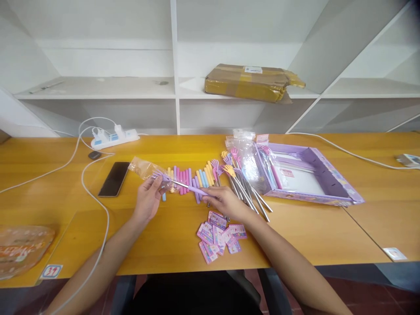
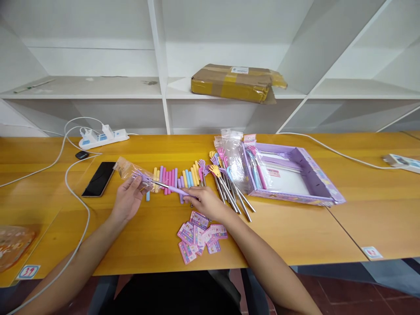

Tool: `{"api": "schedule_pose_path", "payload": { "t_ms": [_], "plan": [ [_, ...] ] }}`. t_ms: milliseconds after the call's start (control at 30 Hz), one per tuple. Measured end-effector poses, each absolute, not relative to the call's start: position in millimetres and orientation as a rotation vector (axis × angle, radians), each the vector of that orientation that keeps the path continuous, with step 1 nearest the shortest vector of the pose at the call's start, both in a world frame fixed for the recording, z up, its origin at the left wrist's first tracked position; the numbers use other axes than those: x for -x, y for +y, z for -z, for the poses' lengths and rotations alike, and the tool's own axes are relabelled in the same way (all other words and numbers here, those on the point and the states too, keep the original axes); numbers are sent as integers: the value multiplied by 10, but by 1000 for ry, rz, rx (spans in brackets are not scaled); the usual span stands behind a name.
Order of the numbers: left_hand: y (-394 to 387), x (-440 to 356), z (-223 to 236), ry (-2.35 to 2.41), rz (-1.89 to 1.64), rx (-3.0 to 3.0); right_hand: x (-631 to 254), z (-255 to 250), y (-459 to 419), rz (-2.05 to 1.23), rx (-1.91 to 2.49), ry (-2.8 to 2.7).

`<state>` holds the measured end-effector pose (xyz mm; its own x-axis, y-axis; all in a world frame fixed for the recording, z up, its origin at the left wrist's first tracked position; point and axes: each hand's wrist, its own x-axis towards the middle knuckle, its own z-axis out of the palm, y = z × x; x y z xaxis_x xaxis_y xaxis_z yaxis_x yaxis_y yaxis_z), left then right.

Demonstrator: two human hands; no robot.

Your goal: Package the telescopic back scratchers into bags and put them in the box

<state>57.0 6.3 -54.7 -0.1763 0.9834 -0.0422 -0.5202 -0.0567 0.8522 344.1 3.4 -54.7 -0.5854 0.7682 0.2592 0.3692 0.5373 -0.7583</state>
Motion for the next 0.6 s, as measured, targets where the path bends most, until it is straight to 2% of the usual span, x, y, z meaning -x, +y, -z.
{"api": "schedule_pose_path", "payload": {
  "t_ms": [233,333,500,600],
  "plan": [
    [-73,-718,646,982,-1397,-831,-3260,709,-60,-750,893,-2188],
    [-138,-786,693,966,-1331,-850,-3174,737,-115,-792,903,-2180],
    [-59,-714,668,948,-1426,-759,-3189,681,-110,-1323,858,-1862],
    [-50,-710,666,943,-1408,-742,-3201,705,-70,-1522,800,-1635]
  ]
}}
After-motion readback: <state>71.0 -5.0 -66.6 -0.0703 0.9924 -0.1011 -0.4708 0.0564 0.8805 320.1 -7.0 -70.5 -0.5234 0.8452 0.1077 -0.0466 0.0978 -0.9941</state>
